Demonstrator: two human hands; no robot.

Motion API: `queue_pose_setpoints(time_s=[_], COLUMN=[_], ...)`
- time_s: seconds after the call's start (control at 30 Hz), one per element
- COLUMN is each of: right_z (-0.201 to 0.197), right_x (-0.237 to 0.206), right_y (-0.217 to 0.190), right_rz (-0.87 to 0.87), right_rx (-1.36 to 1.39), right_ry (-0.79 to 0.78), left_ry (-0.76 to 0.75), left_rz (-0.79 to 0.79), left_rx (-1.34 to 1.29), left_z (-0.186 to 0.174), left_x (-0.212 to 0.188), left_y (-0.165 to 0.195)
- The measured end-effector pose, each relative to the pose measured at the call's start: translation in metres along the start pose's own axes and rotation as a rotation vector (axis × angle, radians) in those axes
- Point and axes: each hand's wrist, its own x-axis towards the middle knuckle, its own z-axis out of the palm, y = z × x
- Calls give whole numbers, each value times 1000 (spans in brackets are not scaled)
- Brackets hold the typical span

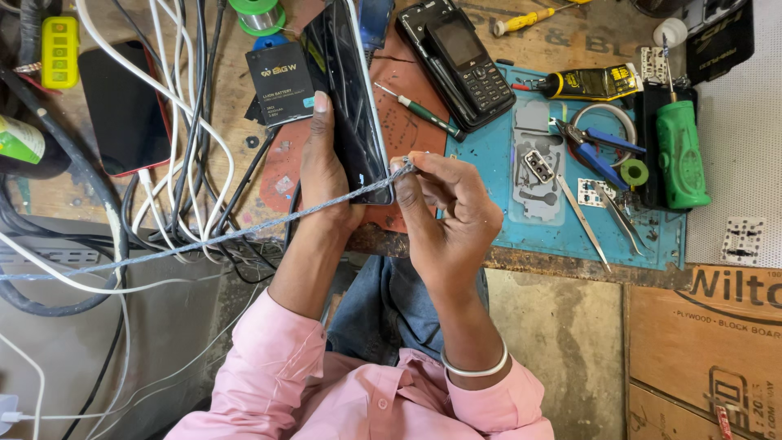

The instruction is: The person uses a green electric screwdriver to remove screws from a disassembled mobile phone on a workbench. They then use a small manual screwdriver to adjust internal components and later use a thin wire to probe the phone's screen area.

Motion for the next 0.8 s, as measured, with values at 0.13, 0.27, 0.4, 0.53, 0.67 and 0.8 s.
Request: queue_pose_setpoints(time_s=[0.13,0.27,0.4,0.53,0.67,0.8], right_z=[-6,-3,7,-6,1,21], right_x=[1,-10,-12,-3,-28,-46], right_y=[-1,-6,-8,-27,-58,-64], right_rz=[32,-241,-163,-243,-211,-250], right_rx=[60,-197,120,283,125,-98], right_ry=[-18,56,151,279,-136,-695], left_ry=[29,10,-15,89,77,-8], left_rz=[-3,14,-21,-78,-66,-10], left_rx=[57,138,112,65,81,137], left_z=[-1,-1,-5,-4,-1,-2], left_x=[0,-6,-7,0,-1,-5], left_y=[-1,-5,-4,-3,-3,-5])
